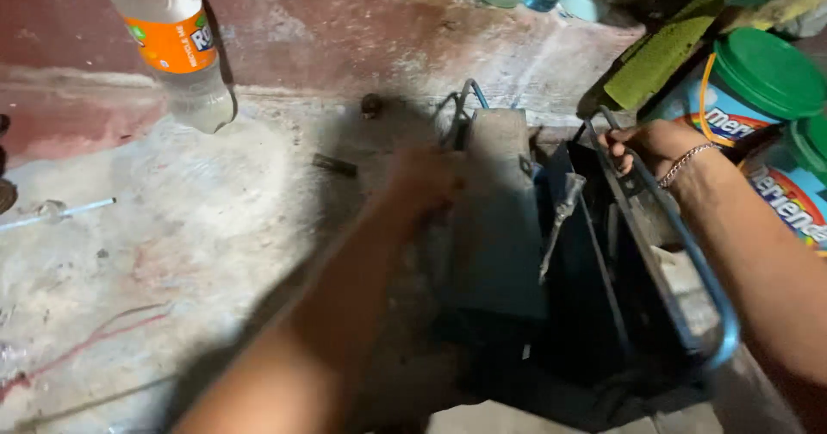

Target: The person is repairing or assembling an electrical component, using various tools and parts from a toolbox.

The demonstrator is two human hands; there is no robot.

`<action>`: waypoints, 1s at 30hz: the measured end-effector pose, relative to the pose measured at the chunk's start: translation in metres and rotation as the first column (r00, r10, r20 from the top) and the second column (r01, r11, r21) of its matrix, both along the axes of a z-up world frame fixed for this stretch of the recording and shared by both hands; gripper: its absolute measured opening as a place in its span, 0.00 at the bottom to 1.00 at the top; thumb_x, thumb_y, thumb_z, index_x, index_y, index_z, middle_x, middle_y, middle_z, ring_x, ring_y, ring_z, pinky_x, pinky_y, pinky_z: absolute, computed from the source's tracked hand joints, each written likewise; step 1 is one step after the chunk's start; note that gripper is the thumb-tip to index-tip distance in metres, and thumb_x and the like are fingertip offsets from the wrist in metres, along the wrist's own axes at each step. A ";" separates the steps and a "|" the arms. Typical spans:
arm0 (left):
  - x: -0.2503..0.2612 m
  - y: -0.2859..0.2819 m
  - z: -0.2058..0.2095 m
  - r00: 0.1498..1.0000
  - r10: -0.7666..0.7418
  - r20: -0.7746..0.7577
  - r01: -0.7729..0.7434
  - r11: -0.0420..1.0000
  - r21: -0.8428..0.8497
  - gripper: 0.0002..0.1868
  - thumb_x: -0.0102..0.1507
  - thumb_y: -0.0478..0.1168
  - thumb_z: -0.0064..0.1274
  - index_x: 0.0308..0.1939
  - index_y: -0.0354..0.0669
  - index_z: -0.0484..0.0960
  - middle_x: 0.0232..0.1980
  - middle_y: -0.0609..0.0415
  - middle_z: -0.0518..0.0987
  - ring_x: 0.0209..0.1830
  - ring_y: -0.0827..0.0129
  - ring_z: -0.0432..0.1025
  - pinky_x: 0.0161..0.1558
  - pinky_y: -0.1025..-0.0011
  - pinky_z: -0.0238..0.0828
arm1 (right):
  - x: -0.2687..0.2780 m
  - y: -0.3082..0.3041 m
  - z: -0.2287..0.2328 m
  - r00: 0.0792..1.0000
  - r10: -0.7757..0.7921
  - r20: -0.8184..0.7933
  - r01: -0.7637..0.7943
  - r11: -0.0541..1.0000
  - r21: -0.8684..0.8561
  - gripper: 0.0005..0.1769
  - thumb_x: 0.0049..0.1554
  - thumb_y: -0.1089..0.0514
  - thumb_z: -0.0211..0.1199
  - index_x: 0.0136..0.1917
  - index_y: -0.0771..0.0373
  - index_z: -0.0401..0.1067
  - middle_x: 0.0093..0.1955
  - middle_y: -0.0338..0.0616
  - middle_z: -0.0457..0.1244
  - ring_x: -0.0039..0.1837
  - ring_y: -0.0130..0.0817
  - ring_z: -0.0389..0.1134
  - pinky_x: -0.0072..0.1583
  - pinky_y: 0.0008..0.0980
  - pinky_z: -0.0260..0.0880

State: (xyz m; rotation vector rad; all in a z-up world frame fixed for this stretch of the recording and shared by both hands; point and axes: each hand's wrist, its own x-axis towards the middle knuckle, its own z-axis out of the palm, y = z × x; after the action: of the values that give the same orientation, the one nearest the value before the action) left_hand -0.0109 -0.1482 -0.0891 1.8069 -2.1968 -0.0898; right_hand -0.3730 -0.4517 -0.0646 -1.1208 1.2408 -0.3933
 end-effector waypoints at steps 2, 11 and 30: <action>-0.020 0.021 0.024 0.821 0.240 -0.519 -0.183 0.970 0.159 0.18 0.55 0.50 0.60 0.43 0.43 0.83 0.41 0.41 0.84 0.37 0.51 0.80 0.40 0.53 0.77 | 0.018 0.051 0.038 0.994 -0.093 -0.061 0.086 0.989 -0.120 0.07 0.61 0.62 0.54 0.54 0.61 0.66 0.46 0.44 0.66 0.36 0.32 0.64 0.37 0.35 0.66; -0.009 0.064 0.063 0.245 0.278 -0.929 0.074 0.950 0.304 0.18 0.61 0.46 0.55 0.27 0.34 0.72 0.24 0.42 0.75 0.17 0.58 0.69 0.24 0.48 0.69 | 0.130 0.303 0.182 0.696 -0.036 -0.717 -0.512 0.675 -0.531 0.26 0.57 0.56 0.66 0.67 0.68 0.70 0.60 0.48 0.70 0.58 0.38 0.71 0.58 0.34 0.71; 0.137 0.045 -0.098 0.951 0.084 0.298 -0.106 0.992 0.061 0.16 0.66 0.43 0.47 0.55 0.64 0.84 0.63 0.55 0.74 0.67 0.55 0.67 0.65 0.50 0.60 | 0.185 0.479 0.165 0.953 -0.094 -0.288 -0.136 0.718 -0.682 0.19 0.59 0.65 0.62 0.64 0.67 0.71 0.52 0.37 0.66 0.54 0.20 0.67 0.55 0.24 0.70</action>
State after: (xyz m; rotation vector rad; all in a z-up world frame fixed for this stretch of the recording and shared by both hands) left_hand 0.1257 -0.1035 -0.1869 2.0827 -2.3241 0.1269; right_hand -0.1884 0.0275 0.1008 -1.9077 1.3839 -0.7339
